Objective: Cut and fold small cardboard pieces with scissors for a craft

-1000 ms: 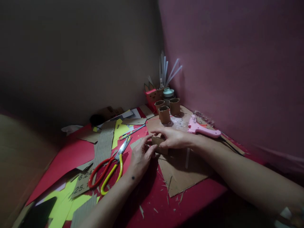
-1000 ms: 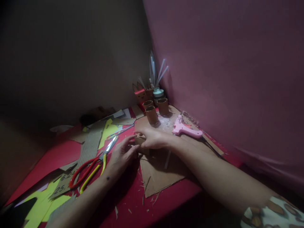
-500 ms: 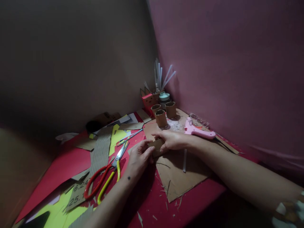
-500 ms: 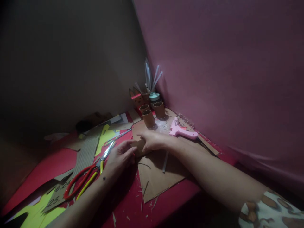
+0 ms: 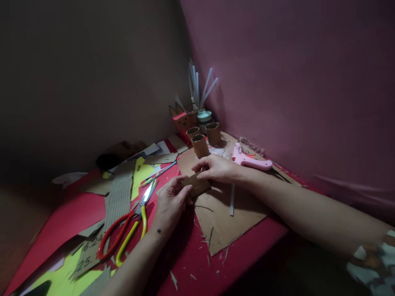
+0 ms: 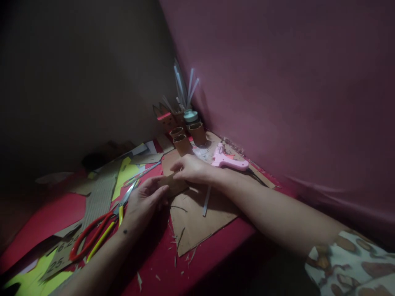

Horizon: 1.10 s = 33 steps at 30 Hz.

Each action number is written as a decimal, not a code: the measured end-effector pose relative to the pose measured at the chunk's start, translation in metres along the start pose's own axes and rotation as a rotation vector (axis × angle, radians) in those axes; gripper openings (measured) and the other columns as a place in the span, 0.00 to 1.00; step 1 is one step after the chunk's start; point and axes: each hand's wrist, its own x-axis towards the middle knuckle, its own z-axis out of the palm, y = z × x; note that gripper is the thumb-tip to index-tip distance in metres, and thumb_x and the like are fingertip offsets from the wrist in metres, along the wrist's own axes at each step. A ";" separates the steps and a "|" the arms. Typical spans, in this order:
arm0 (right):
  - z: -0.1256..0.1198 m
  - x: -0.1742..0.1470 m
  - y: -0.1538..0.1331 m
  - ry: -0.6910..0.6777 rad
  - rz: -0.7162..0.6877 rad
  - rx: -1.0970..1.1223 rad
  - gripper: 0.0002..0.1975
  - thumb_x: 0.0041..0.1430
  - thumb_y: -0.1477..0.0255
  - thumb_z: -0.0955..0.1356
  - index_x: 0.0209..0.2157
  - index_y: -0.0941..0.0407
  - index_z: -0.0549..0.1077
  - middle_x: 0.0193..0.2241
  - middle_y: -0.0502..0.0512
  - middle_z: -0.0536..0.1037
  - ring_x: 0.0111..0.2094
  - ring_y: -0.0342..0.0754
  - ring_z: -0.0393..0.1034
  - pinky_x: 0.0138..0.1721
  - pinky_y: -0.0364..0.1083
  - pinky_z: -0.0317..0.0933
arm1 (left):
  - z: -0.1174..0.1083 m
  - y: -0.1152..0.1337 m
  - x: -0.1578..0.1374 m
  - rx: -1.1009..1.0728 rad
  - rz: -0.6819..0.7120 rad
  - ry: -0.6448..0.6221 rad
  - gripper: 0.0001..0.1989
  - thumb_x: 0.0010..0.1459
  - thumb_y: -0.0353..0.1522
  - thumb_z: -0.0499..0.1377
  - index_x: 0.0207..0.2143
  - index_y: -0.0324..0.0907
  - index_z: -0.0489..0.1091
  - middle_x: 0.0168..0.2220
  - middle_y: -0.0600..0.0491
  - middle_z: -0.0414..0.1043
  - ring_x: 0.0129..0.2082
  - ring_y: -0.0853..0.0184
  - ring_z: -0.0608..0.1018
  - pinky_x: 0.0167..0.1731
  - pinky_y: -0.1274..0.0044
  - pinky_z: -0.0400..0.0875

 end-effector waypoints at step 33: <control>0.008 -0.002 0.007 0.161 0.188 0.542 0.06 0.41 0.80 0.74 0.26 0.60 0.81 0.21 0.55 0.77 0.24 0.44 0.69 0.30 0.44 0.64 | 0.003 0.006 -0.003 0.102 0.018 0.071 0.23 0.56 0.38 0.57 0.50 0.34 0.72 0.12 0.59 0.66 0.13 0.73 0.63 0.15 0.82 0.56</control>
